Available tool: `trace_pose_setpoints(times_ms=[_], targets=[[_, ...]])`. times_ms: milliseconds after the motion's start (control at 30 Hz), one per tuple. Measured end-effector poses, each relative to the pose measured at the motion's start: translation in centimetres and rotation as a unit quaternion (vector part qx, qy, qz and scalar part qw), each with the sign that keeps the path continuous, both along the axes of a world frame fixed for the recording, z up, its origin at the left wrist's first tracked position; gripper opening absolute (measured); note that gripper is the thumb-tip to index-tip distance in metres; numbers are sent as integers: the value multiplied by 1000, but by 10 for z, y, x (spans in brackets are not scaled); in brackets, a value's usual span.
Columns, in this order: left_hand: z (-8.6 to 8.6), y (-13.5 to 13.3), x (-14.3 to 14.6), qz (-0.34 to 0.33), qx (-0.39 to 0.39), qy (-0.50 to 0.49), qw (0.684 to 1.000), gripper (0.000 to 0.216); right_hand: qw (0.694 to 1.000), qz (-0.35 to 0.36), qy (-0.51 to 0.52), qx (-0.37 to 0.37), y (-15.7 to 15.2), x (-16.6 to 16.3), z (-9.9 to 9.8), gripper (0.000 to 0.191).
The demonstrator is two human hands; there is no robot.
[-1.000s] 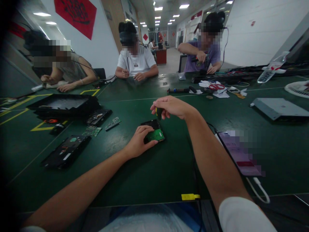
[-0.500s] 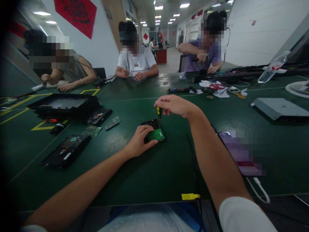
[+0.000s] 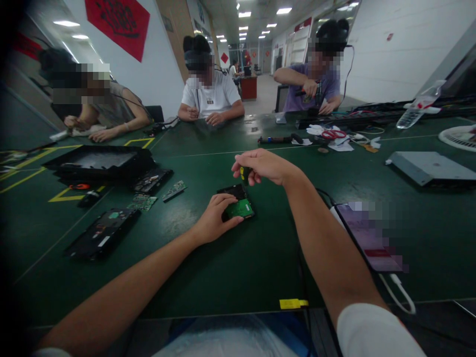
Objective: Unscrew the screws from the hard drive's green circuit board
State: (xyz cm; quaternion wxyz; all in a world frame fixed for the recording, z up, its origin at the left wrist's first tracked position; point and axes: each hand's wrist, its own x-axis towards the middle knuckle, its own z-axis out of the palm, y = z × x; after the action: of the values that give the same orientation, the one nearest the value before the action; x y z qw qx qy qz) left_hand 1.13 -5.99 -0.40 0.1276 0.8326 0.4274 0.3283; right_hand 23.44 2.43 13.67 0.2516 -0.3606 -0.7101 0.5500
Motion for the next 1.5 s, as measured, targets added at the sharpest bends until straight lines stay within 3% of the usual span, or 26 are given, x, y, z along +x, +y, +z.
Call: trace_pose_setpoints(times_ms=[200,300,467,567,667,767,933,1233,1500], targets=[[2,0,0,1,-6,1,1000,51,995,60,54,-52,-1,3,-1,27],[2,0,0,1,-6,0,1000,51,997,66,37,-29,-1,6,0,26],[3,-1,-1,-1,-14,4,1000,50,997,-4,-28,76,4,9,1,20],[2,-1,-1,0,-14,5,1000,51,993,-66,-48,87,7,9,0,19],[2,0,-1,-2,-13,1,1000,50,993,-84,-58,67,6,8,1,15],[2,0,-1,-1,-12,-2,1000,50,997,-51,-42,32,3,6,3,11],[1,0,0,0,-5,-1,1000,50,999,30,-16,-12,-2,5,5,28],[3,-2,0,0,-6,-2,1000,49,996,63,35,-43,-4,4,1,24],[4,-2,-2,0,-16,5,1000,51,991,-82,-77,65,0,9,7,29]])
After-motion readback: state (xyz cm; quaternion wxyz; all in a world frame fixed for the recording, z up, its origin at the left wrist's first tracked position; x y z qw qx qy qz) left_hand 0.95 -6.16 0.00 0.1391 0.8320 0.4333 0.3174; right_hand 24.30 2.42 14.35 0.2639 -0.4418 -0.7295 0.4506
